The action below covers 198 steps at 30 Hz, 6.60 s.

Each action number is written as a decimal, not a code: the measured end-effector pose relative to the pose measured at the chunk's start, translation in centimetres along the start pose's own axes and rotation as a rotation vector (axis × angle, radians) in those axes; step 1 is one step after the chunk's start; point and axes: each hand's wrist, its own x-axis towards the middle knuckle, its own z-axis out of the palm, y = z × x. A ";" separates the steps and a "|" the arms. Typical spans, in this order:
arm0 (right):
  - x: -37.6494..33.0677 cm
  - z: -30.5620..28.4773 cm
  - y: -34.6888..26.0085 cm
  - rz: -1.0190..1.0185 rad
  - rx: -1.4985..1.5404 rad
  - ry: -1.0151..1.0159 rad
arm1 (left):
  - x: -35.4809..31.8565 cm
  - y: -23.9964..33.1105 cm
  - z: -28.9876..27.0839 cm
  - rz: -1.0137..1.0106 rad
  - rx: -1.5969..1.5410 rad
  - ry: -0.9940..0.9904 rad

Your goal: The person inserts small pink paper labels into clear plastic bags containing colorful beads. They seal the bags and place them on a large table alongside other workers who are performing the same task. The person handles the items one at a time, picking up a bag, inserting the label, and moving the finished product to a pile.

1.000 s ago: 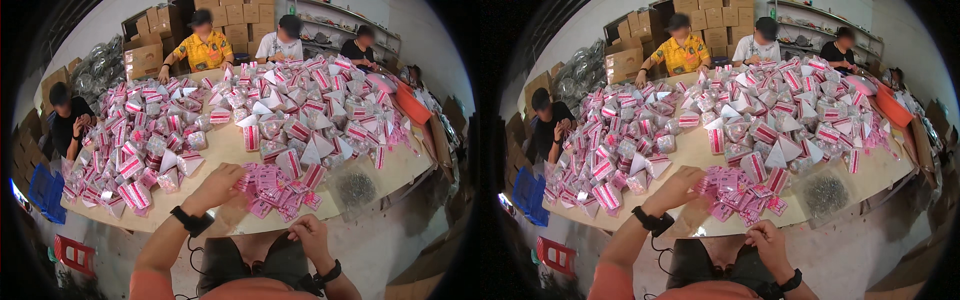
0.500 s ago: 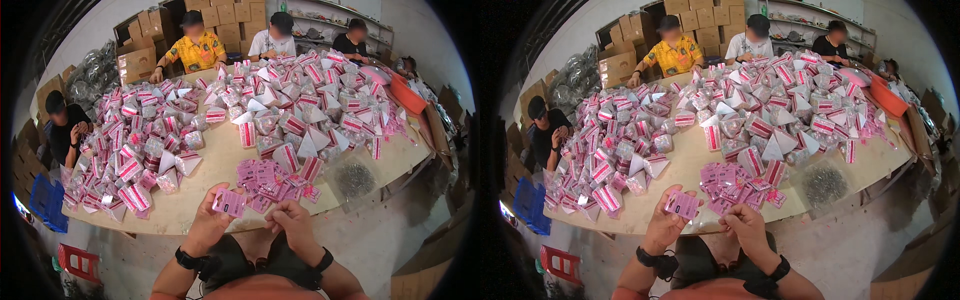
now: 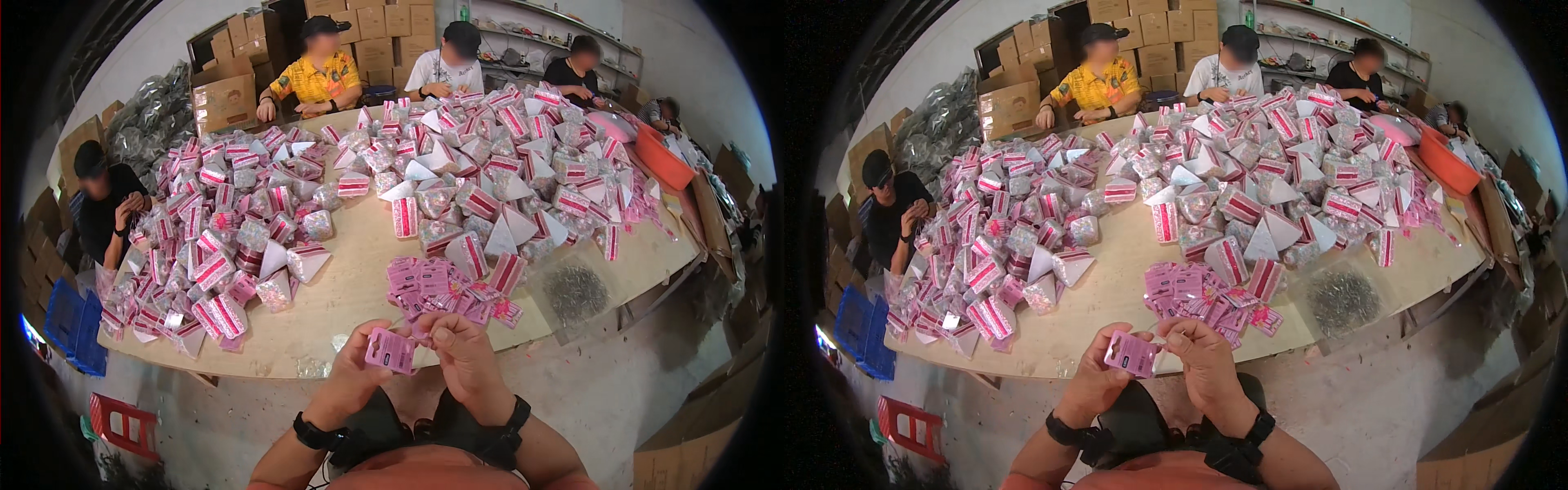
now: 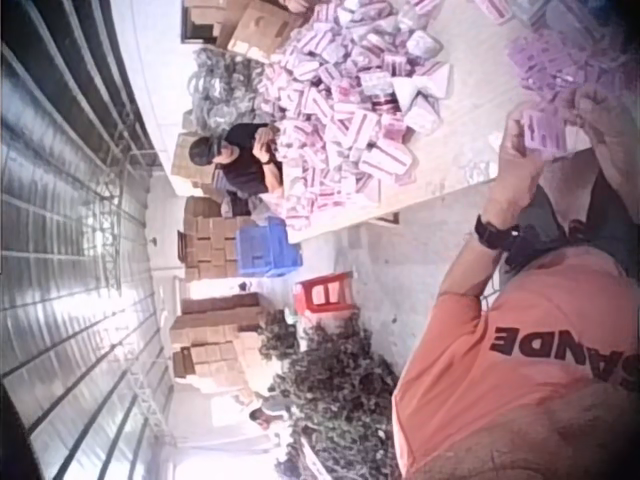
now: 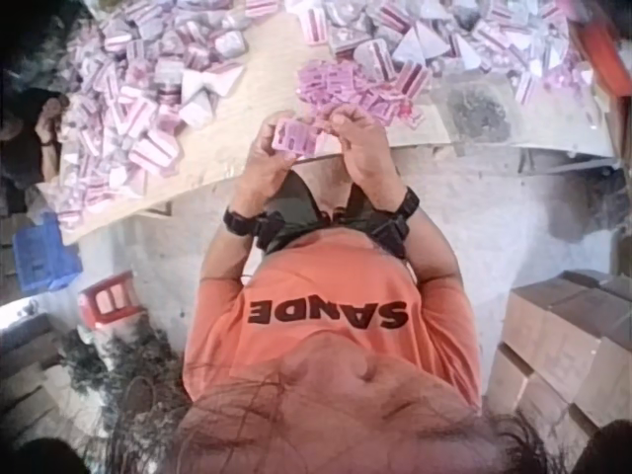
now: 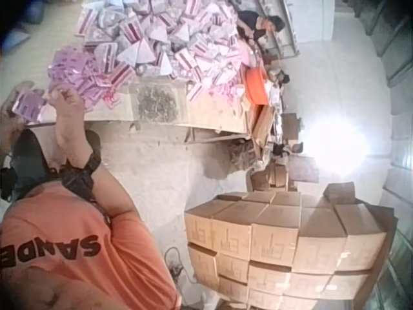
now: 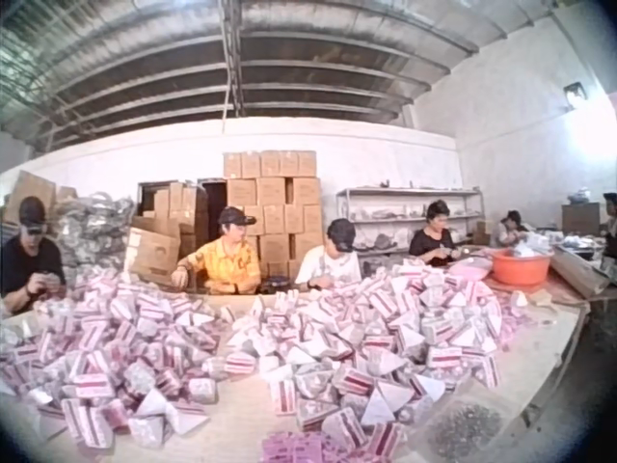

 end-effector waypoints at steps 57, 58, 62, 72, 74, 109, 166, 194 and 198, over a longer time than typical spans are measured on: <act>-1.6 2.7 -1.6 0.294 -0.510 -0.220 | -0.5 3.2 2.5 0.049 0.830 0.074; -1.7 3.0 -2.0 0.323 -0.571 -0.194 | -0.4 3.0 2.2 0.009 0.744 0.080; -1.8 3.1 -1.5 0.043 -0.899 -0.239 | -0.3 2.6 1.7 -0.051 0.550 0.101; -1.4 3.0 -0.2 -0.654 -1.470 -0.345 | -0.5 2.2 1.3 0.013 0.450 0.137; -1.3 3.0 0.0 -0.674 -1.519 -0.355 | -0.6 2.2 1.3 0.018 0.426 0.138; -0.9 2.9 1.1 -0.102 -1.102 -0.216 | -0.1 1.8 0.2 -0.057 0.635 0.181; 0.0 -3.9 5.6 -0.294 -1.224 -0.077 | 20.6 9.1 -10.5 0.159 0.623 0.472; -1.5 8.3 -2.0 -0.319 -1.101 -0.405 | -2.2 2.0 -0.4 0.353 0.018 0.320; -1.3 8.9 -1.4 -0.370 -1.130 -0.423 | -2.3 1.9 -0.1 0.406 0.018 0.379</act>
